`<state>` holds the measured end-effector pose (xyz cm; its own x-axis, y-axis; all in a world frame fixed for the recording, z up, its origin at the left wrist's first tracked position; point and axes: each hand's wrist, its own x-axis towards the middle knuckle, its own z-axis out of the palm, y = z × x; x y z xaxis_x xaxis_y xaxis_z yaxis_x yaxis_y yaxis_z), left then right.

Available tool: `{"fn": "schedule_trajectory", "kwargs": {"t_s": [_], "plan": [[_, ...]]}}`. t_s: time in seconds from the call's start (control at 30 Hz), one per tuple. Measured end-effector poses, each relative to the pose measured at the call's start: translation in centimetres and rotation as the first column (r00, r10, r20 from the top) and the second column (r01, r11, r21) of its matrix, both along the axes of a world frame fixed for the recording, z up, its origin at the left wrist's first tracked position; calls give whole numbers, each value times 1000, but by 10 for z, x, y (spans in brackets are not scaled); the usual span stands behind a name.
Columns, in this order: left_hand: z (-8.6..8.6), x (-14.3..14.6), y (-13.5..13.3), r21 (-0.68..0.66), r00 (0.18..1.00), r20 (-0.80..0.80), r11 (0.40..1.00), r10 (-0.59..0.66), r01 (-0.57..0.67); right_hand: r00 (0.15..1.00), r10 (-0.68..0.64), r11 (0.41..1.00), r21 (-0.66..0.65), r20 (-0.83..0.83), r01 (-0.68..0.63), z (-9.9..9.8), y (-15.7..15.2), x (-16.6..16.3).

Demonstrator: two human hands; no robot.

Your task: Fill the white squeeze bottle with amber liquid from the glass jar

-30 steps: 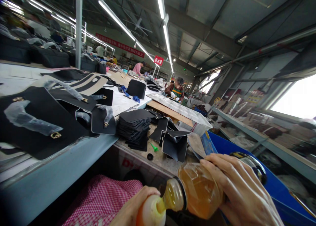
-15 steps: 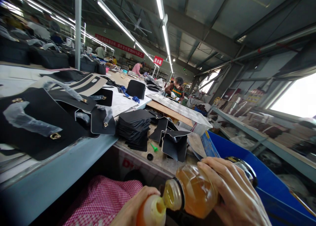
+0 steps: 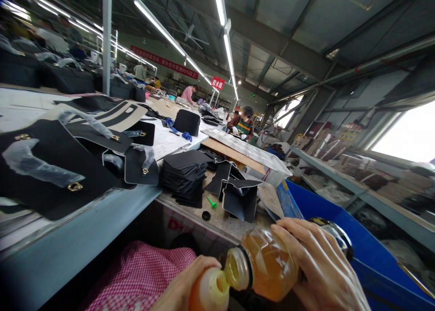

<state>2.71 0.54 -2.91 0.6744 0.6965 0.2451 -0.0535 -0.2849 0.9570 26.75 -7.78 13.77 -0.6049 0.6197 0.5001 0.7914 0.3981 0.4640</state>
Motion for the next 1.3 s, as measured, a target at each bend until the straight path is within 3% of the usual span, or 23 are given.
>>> {"fn": "schedule_trajectory", "kwargs": {"t_s": [0.47, 1.0, 1.3], "plan": [[8, -4, -2, 27, 1000, -16, 1000, 13, -12, 998, -42, 999, -35, -37, 41, -7, -4, 8], [-12, 9, 0, 43, 997, -51, 998, 49, -47, 999, -29, 999, -27, 35, 30, 0, -7, 9], [-6, 8, -4, 33, 995, -66, 997, 78, -76, 998, -70, 997, -27, -1, 70, 0, -9, 4]]}}
